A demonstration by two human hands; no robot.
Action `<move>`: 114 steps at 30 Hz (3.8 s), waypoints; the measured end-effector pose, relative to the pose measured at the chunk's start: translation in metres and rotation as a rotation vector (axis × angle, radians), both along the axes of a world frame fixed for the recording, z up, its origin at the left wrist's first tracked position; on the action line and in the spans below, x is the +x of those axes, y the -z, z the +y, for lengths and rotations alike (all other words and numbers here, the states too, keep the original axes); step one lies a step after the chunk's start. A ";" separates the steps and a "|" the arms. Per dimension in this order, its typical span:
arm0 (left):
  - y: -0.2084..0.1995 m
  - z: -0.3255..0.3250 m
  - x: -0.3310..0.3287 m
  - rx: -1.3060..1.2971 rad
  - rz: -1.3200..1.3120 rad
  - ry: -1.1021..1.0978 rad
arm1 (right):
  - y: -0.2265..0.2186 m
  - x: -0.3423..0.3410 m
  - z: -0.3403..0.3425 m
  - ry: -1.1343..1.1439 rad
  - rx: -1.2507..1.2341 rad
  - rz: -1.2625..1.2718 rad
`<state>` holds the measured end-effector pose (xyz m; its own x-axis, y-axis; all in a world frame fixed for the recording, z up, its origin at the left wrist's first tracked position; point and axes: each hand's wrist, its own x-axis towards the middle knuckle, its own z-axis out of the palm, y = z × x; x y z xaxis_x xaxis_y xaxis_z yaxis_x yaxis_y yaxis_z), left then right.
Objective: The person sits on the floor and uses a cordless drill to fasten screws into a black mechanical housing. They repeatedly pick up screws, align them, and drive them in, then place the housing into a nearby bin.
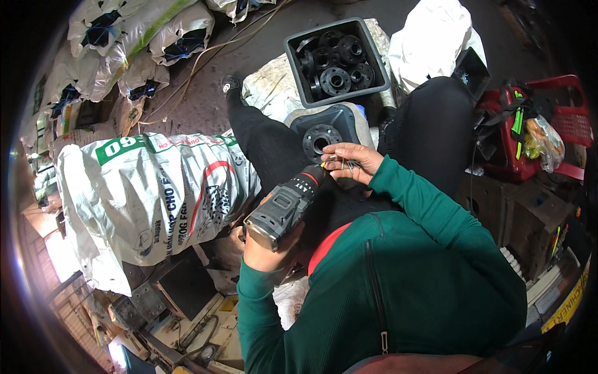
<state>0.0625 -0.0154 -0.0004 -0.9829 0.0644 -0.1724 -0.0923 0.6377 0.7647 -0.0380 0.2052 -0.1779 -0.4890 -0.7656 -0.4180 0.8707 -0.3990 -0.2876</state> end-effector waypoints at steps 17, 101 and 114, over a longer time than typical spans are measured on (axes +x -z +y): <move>0.001 -0.007 0.003 0.019 -0.176 0.043 | 0.007 -0.002 -0.003 -0.021 0.064 -0.055; 0.015 0.038 -0.011 -0.087 -0.039 0.199 | 0.006 0.002 0.018 0.044 -0.014 -0.058; 0.018 0.023 -0.017 -0.193 0.021 0.274 | 0.006 0.004 0.016 -0.017 -0.004 0.062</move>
